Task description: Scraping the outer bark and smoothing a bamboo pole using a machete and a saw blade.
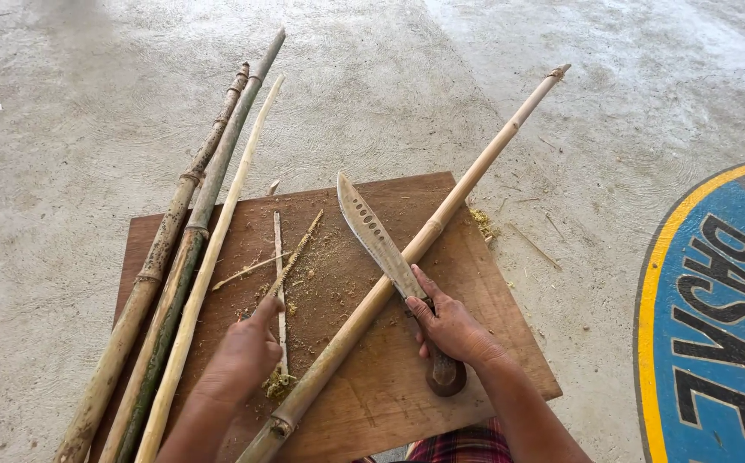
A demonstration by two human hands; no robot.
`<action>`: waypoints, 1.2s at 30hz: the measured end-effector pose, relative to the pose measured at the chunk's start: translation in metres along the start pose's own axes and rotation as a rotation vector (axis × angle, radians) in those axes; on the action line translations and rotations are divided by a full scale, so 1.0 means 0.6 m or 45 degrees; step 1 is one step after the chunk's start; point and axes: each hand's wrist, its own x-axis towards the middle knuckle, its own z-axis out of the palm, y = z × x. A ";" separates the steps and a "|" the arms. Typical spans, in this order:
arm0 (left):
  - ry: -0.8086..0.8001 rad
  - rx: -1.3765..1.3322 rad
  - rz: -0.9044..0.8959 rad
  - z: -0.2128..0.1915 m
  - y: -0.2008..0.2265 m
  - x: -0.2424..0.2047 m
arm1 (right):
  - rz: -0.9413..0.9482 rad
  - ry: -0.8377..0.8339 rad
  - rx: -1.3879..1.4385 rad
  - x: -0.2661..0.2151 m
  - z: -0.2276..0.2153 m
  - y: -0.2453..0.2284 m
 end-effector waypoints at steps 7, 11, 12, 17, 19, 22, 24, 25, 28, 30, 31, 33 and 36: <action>-0.057 0.069 -0.091 0.038 0.000 0.011 | 0.045 0.008 -0.059 -0.008 0.001 -0.010; 0.003 0.246 -0.061 0.031 0.024 0.005 | 0.043 0.023 -0.051 -0.011 0.000 -0.015; -0.004 0.242 -0.073 0.024 0.030 0.001 | 0.045 0.015 -0.047 -0.012 0.000 -0.015; -0.028 -0.043 -0.115 -0.004 0.029 -0.014 | 0.042 0.018 -0.072 -0.014 -0.001 -0.014; -0.068 -0.247 -0.133 -0.019 0.021 -0.020 | 0.029 0.015 -0.080 -0.014 -0.002 -0.012; -0.277 -0.952 -0.139 -0.002 -0.036 -0.013 | 0.002 0.018 -0.038 -0.016 -0.001 -0.013; -0.682 -1.750 0.249 0.038 -0.112 0.013 | 0.026 0.009 -0.030 -0.015 -0.001 -0.014; -0.679 -1.751 0.251 0.021 -0.093 -0.012 | 0.023 0.008 -0.031 -0.013 -0.002 -0.012; -0.823 -2.157 0.385 -0.038 -0.042 -0.088 | 0.010 -0.001 -0.072 -0.010 -0.001 -0.008; -0.642 -2.098 0.294 -0.082 -0.011 -0.145 | 0.012 0.016 -0.031 -0.011 0.000 -0.010; -0.639 -2.099 0.294 -0.085 -0.018 -0.147 | 0.010 0.014 -0.031 -0.012 0.001 -0.011; -0.554 -2.012 0.567 -0.091 -0.030 -0.153 | 0.021 0.027 -0.019 -0.014 0.000 -0.012; 0.056 -1.788 0.936 -0.097 -0.036 -0.165 | 0.004 0.029 -0.032 -0.010 0.001 -0.007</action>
